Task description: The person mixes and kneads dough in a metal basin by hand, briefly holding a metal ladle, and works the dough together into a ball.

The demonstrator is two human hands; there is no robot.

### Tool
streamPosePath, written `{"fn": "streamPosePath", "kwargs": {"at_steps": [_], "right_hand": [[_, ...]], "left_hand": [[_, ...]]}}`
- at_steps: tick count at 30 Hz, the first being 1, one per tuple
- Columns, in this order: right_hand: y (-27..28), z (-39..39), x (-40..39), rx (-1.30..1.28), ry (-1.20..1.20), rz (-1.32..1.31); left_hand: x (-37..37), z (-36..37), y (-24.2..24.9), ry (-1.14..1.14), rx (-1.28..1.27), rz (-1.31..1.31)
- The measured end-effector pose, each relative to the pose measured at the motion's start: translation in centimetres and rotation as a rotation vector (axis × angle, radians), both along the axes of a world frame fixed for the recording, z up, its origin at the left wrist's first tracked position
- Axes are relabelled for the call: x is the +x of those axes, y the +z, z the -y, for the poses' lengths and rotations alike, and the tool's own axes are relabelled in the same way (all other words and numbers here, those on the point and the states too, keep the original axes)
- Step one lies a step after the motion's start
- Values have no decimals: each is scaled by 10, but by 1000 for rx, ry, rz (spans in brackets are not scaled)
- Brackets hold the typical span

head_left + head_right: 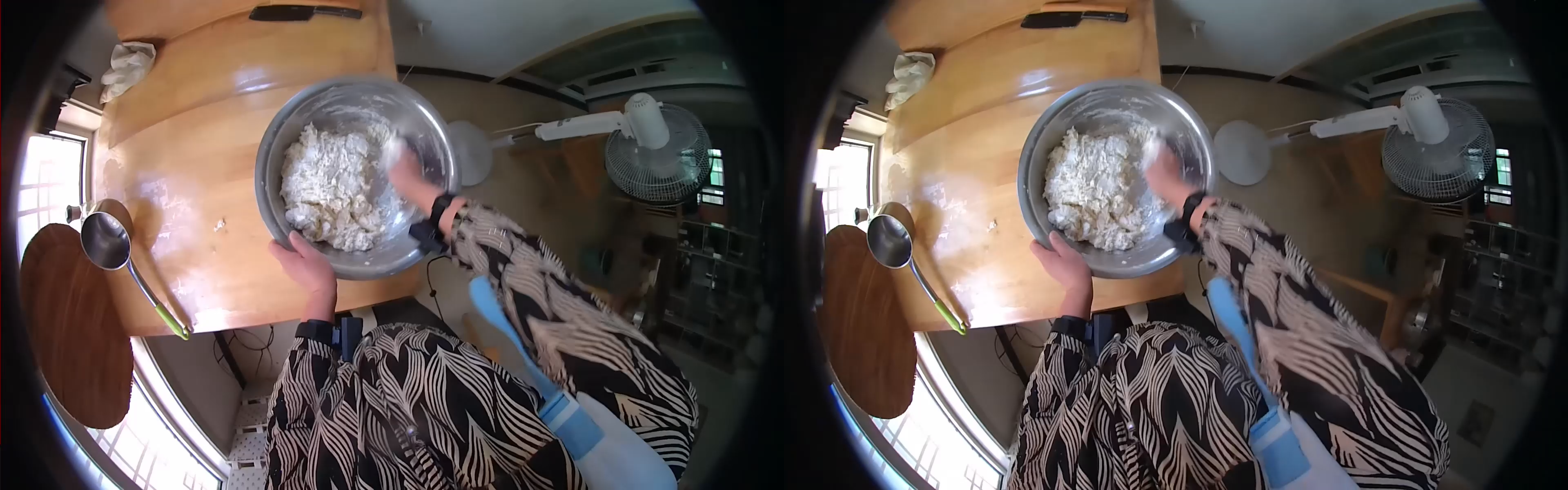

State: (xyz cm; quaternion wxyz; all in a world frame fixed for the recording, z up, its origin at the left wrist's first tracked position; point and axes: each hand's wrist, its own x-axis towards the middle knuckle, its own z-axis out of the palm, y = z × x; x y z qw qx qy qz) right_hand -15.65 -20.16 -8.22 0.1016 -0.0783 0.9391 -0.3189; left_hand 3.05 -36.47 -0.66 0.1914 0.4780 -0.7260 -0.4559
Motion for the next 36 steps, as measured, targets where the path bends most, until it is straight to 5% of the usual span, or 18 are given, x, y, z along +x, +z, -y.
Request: {"fn": "streamPosePath", "kwargs": {"at_steps": [4, 7, 8, 11, 15, 20, 22, 25, 28, 32, 35, 36], "right_hand": [[-2, 23, 92, -57, 61, 318], [27, 24, 50, 8, 192, 602], [30, 21, 35, 61, 277, 309], [19, 15, -53, -109, 116, 134], [5, 21, 29, -122, -25, 58], [34, 25, 75, 4, 217, 629], [58, 26, 33, 349, 693, 442], [80, 15, -32, 462, 988, -205], [52, -10, -59, 503, 683, 24], [32, -24, 39, 421, 405, 114], [36, 22, 107, 385, 407, 468], [48, 44, 114, 305, 216, 521]], "left_hand": [[-5, 4, 5, 1, -12, 16], [-4, 8, 0, -39, 6, -28], [-3, 7, -2, -44, 24, -44], [-4, 4, 10, -24, 13, 79], [-4, 5, 0, 18, 53, 26], [-5, 9, -1, -20, -20, 11], [-3, 9, 4, -48, -16, 49], [-2, 10, 8, -48, -12, 93], [-4, 13, 9, -43, 67, 12], [-7, 17, -3, 8, 91, -164], [-3, 11, -1, 45, 129, -186], [-2, 12, 1, 49, 139, -160]]}}
